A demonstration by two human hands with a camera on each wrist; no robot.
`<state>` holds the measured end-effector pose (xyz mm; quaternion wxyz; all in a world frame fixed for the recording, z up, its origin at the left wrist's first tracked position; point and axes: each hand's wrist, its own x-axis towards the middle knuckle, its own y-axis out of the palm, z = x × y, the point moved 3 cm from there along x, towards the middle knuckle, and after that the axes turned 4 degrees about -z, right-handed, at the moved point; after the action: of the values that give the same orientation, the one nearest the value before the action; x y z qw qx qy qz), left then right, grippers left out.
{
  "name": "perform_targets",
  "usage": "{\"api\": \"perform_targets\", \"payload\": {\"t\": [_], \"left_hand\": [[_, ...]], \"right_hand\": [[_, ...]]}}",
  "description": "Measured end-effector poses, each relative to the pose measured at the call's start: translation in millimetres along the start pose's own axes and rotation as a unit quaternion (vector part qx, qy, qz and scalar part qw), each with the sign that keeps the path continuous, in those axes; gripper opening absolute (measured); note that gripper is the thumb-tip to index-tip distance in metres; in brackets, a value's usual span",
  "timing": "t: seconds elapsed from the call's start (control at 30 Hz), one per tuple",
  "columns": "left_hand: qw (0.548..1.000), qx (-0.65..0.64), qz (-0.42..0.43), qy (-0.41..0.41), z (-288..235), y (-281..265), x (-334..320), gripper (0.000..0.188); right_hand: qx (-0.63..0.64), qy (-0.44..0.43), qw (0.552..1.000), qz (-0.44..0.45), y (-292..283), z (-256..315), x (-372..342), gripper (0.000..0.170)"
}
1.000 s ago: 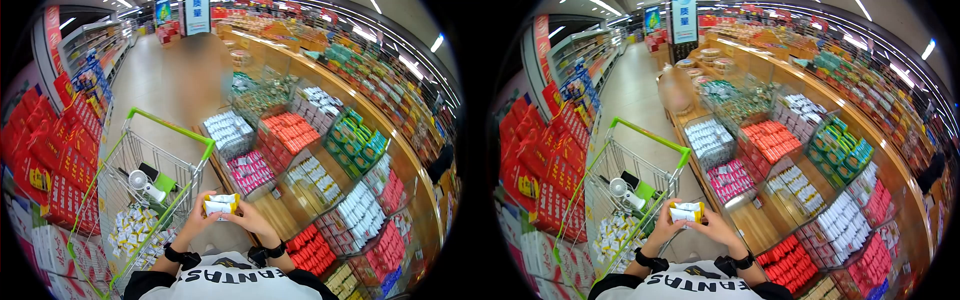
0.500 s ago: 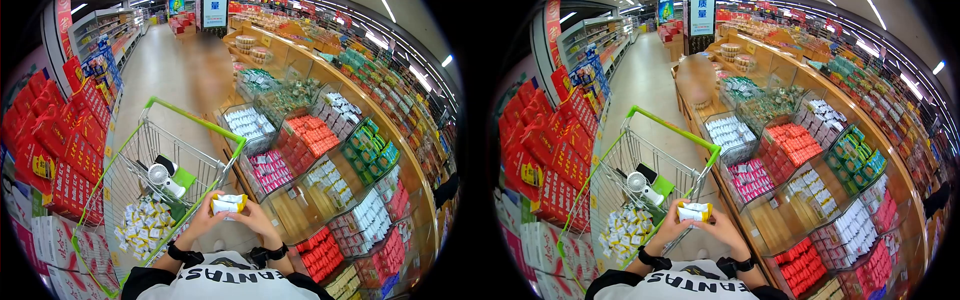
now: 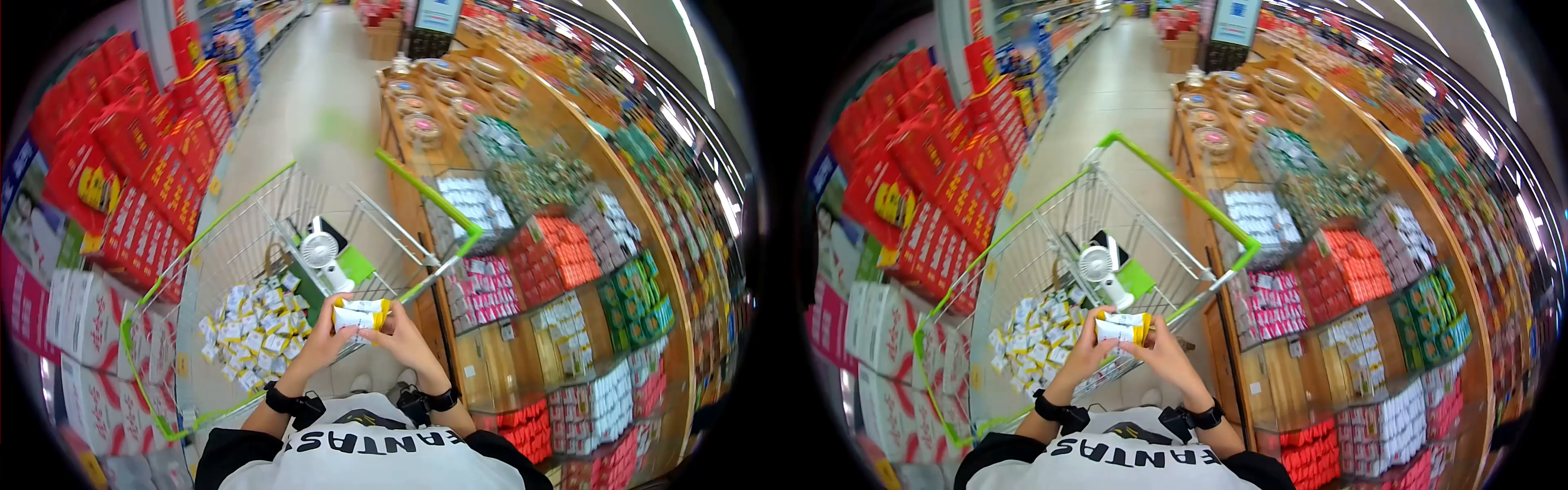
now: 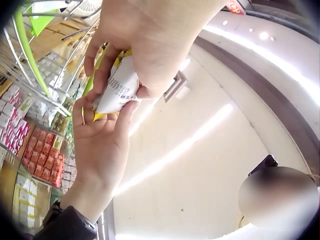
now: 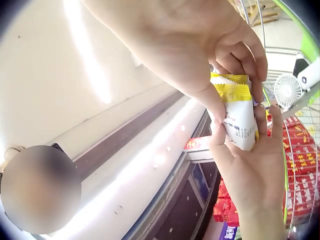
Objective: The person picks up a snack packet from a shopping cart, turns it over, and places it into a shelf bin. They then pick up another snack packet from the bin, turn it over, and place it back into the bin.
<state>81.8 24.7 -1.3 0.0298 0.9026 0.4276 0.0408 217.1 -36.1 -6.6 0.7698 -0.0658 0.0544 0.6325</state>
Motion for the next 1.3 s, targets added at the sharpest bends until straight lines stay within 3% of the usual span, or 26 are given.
{"api": "perform_targets", "payload": {"t": [0.1,0.17,0.23,0.27,0.4,0.5,0.63,0.67,0.8,1.03,1.1,1.17,1.23,1.3], "left_hand": [[0.996,-0.019,-0.081,0.024,-5.4,-28.6,-16.2,0.049],[0.992,-0.004,-0.126,-0.005,0.9,-50.8,-34.6,0.053],[0.977,-0.046,-0.208,-0.007,20.5,-73.0,-52.0,0.056],[0.975,-0.054,-0.214,-0.011,18.1,-78.3,-62.9,0.056],[0.955,0.037,-0.281,-0.091,11.5,-87.9,-107.1,0.052],[0.927,-0.028,-0.367,-0.073,28.0,-89.5,-130.8,0.052],[0.887,0.051,-0.449,-0.093,54.8,-95.6,-153.3,0.053],[0.883,0.052,-0.458,-0.094,61.5,-96.5,-155.7,0.053],[0.872,0.014,-0.468,-0.141,75.0,-99.6,-160.6,0.049],[0.860,0.056,-0.477,-0.171,112.3,-105.1,-158.9,0.052],[0.856,0.046,-0.487,-0.169,117.4,-108.3,-156.6,0.051],[0.852,0.039,-0.496,-0.167,125.5,-111.9,-155.6,0.050],[0.837,0.126,-0.499,-0.184,128.1,-116.5,-155.9,0.050],[0.833,0.151,-0.493,-0.200,124.4,-119.5,-152.5,0.050]], "right_hand": [[0.038,-0.041,0.996,0.073,30.4,5.6,20.1,0.047],[0.054,-0.033,0.989,0.134,53.5,6.6,33.5,0.045],[-0.032,-0.042,0.978,0.203,76.0,3.9,45.8,0.043],[-0.014,-0.098,0.969,0.225,89.1,-0.4,51.0,0.040],[-0.091,-0.083,0.940,0.318,125.8,2.1,60.8,0.044],[-0.083,-0.079,0.912,0.395,156.8,-16.8,71.7,0.047],[-0.151,-0.110,0.874,0.449,187.5,-49.3,81.1,0.049],[-0.169,-0.063,0.868,0.462,188.9,-46.7,79.7,0.060],[-0.211,-0.027,0.862,0.460,192.5,-58.0,86.1,0.070],[-0.205,-0.080,0.869,0.444,195.0,-83.8,92.2,0.058],[-0.185,0.007,0.876,0.446,196.0,-89.6,95.3,0.052],[-0.167,0.001,0.880,0.445,195.6,-85.7,95.5,0.050],[-0.137,0.109,0.872,0.457,194.2,-69.7,90.0,0.048],[-0.096,0.121,0.864,0.478,197.3,-84.0,95.3,0.047]]}}
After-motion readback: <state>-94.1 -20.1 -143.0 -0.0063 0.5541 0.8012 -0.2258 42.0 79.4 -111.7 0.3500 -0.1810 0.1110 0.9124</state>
